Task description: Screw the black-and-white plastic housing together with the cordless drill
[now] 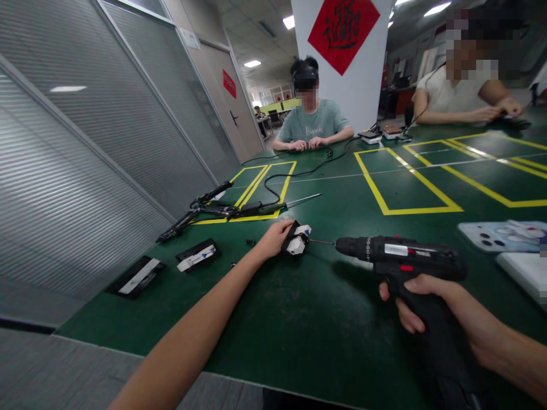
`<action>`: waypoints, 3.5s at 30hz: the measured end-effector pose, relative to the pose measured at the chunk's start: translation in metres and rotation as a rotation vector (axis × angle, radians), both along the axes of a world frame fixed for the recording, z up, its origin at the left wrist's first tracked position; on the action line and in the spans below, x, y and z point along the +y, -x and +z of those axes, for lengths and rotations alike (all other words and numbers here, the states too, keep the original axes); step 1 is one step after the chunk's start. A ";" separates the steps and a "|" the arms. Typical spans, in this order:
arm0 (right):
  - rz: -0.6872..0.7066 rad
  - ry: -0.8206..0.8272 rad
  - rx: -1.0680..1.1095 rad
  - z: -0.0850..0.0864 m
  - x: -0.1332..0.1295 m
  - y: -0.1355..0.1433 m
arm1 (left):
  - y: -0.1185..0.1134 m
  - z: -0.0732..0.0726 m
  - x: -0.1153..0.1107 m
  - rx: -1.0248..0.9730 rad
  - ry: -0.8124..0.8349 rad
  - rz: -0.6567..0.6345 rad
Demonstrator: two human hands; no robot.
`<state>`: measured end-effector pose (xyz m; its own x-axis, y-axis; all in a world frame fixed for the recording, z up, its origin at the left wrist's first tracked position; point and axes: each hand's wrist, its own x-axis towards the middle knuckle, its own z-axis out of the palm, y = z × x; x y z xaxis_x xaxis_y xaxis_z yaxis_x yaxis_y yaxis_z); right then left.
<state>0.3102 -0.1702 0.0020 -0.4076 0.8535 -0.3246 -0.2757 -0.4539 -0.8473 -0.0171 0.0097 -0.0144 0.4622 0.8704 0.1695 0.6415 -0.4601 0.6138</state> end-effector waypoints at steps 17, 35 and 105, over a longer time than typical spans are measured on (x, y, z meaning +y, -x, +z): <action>0.014 0.059 0.025 0.003 -0.001 0.001 | -0.001 0.002 -0.003 -0.020 0.032 0.024; 0.025 0.020 0.020 0.003 -0.002 0.000 | -0.002 0.005 -0.003 0.006 0.025 0.039; 0.043 0.047 0.054 0.000 -0.001 0.001 | 0.001 0.003 -0.003 0.005 0.062 0.017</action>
<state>0.3091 -0.1710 0.0016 -0.4620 0.8189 -0.3405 -0.2997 -0.5055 -0.8091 -0.0180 0.0065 -0.0109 0.4479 0.8870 0.1126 0.6520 -0.4102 0.6377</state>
